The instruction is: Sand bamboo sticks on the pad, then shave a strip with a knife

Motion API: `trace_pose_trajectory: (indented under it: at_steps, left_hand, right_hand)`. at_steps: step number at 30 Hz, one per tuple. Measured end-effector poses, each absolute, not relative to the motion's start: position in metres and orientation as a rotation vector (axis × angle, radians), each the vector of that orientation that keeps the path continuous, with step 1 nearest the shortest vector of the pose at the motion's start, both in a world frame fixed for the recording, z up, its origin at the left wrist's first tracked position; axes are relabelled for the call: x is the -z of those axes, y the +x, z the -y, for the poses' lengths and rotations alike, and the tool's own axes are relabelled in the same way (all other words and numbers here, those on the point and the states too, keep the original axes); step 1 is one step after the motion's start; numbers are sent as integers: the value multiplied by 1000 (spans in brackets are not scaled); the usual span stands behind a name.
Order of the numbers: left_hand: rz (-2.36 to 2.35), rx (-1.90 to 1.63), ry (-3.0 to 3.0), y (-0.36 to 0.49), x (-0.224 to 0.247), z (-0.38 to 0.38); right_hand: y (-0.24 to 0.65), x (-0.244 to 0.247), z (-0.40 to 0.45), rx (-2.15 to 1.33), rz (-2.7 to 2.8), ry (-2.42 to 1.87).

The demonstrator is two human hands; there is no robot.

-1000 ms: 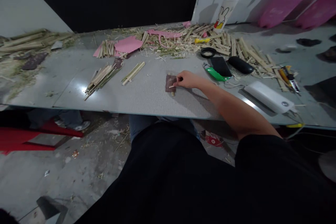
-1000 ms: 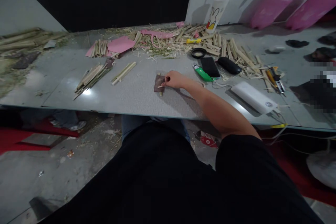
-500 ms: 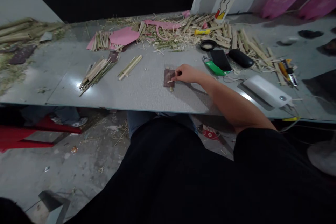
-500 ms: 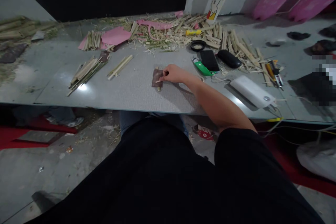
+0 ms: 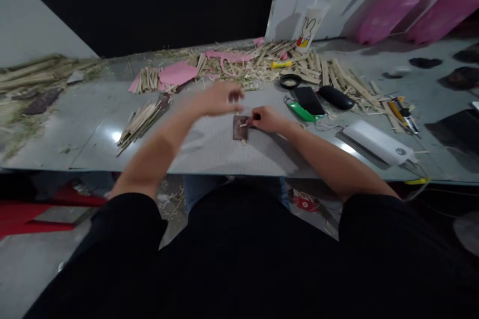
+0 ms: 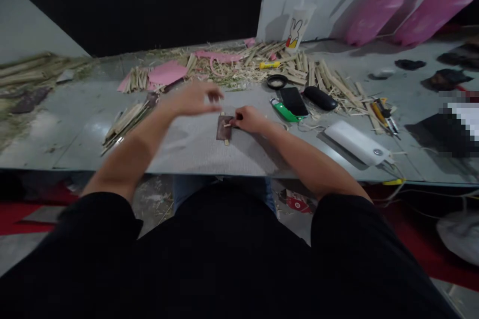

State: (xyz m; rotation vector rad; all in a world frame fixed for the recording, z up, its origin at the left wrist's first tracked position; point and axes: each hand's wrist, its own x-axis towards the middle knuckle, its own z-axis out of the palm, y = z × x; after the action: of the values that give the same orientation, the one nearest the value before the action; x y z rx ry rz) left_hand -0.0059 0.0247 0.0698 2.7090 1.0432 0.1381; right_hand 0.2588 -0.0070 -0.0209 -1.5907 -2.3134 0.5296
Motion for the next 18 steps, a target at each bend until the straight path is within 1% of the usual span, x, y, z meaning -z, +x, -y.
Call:
trace_pose_trajectory:
  at_steps: [4, 8, 18]
  left_hand:
    - [-1103, 37, 2697, 4, -32, -8]
    - [-1212, 29, 2783, 3, -3, 0]
    - [-1148, 45, 2760, 4, 6, -4]
  right_hand:
    - [258, 19, 14, -470, 2345, -1614]
    - [257, 20, 17, -429, 2354, -1634]
    - [253, 19, 25, -469, 2417, -1574]
